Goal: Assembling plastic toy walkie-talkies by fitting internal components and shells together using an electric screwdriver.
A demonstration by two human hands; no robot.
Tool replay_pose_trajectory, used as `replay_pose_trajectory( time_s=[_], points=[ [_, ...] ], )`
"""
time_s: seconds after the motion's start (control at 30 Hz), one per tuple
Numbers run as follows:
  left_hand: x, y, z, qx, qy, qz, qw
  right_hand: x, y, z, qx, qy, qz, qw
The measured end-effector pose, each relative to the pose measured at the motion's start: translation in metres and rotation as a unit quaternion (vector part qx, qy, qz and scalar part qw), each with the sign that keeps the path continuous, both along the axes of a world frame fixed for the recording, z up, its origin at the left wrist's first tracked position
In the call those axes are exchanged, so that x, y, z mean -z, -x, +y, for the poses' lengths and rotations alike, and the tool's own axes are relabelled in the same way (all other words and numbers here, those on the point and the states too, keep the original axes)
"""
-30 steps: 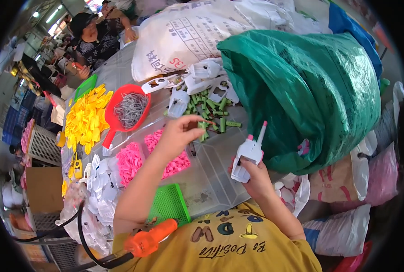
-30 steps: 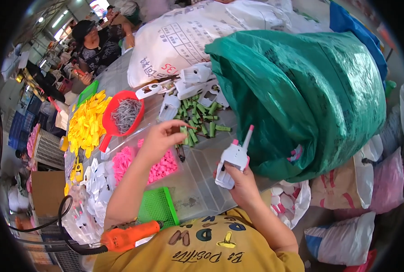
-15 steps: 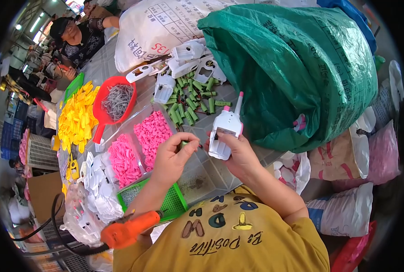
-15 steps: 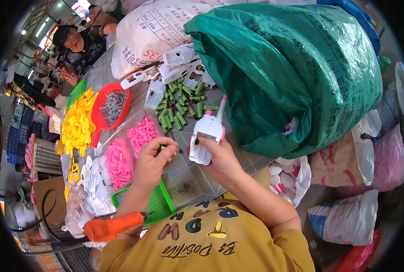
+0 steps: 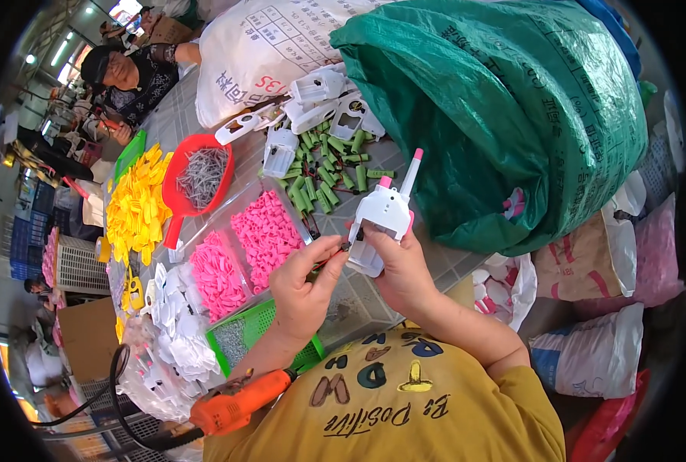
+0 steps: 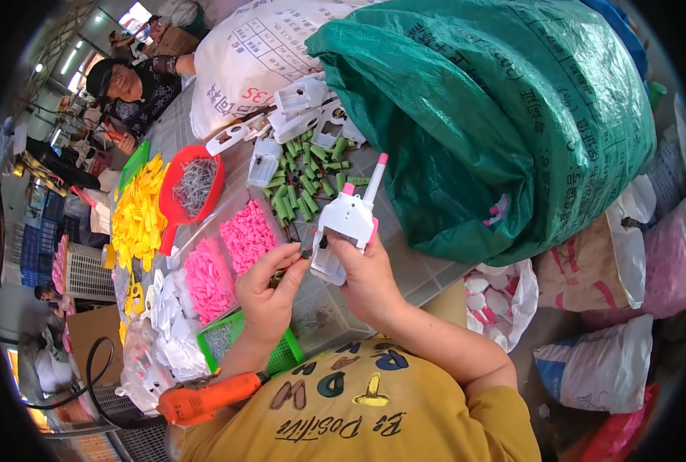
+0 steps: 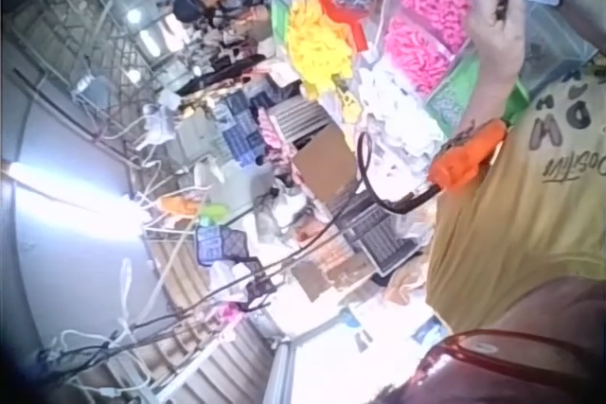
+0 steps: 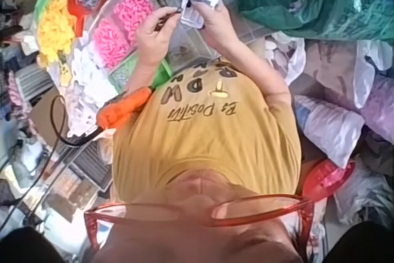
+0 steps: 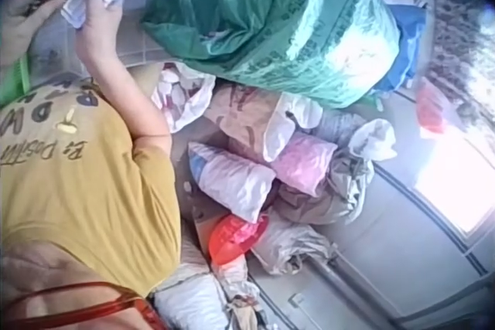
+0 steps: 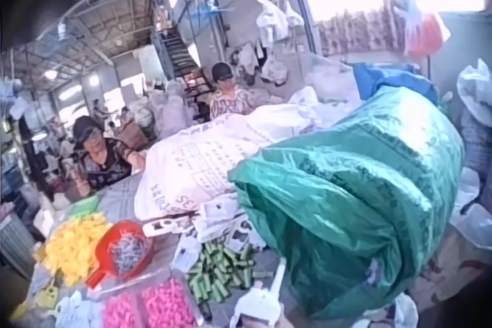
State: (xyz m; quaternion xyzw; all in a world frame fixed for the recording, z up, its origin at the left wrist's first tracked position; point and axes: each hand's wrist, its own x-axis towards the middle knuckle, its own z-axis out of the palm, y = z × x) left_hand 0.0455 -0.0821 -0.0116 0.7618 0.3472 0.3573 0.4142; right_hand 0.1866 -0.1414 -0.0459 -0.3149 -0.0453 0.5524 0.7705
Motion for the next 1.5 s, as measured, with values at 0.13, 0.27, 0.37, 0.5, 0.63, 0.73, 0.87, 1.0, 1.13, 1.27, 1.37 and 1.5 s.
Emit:
replay_pose_trajectory(
  time_s=[0.13, 0.27, 0.37, 0.5, 0.63, 0.73, 0.87, 1.0, 1.13, 1.27, 1.37, 1.5],
  points=[
    [0.004, 0.002, 0.003, -0.007, -0.063, 0.008, 0.998, 0.004, 0.002, 0.002, 0.015, -0.009, 0.005, 1.000],
    [0.007, -0.006, 0.004, -0.016, -0.086, -0.029, 0.996, 0.002, 0.003, 0.005, 0.018, -0.020, 0.008, 1.000],
    [0.010, -0.006, 0.006, -0.020, -0.118, -0.030, 0.992, 0.001, 0.005, 0.008, 0.016, -0.021, 0.011, 1.000],
    [0.006, -0.010, 0.008, -0.032, -0.207, -0.014, 0.978, -0.004, 0.004, 0.011, 0.000, -0.019, 0.030, 0.999],
    [0.006, -0.014, 0.010, -0.043, -0.269, 0.000, 0.962, -0.001, 0.006, 0.012, -0.003, -0.007, 0.030, 1.000],
    [0.007, -0.016, 0.011, -0.043, -0.282, 0.004, 0.958, 0.003, 0.007, 0.013, 0.002, -0.012, 0.050, 0.999],
    [0.010, -0.018, 0.010, -0.047, -0.274, 0.004, 0.961, 0.007, 0.010, 0.016, 0.017, -0.016, 0.036, 0.999],
    [0.010, -0.018, 0.009, -0.045, -0.268, 0.004, 0.962, 0.011, 0.012, 0.015, 0.025, -0.035, 0.017, 0.999],
    [0.011, -0.020, 0.008, -0.055, -0.279, 0.005, 0.959, 0.011, 0.014, 0.015, 0.039, -0.042, 0.012, 0.998],
    [0.012, -0.021, 0.008, -0.054, -0.300, 0.004, 0.952, 0.011, 0.015, 0.014, 0.049, -0.046, -0.011, 0.998],
    [0.011, -0.022, 0.008, -0.051, -0.316, 0.001, 0.947, 0.012, 0.016, 0.015, 0.069, -0.043, -0.047, 0.996],
    [0.010, -0.025, 0.006, -0.061, -0.318, 0.000, 0.946, 0.015, 0.019, 0.017, 0.103, -0.032, -0.081, 0.991]
  ],
)
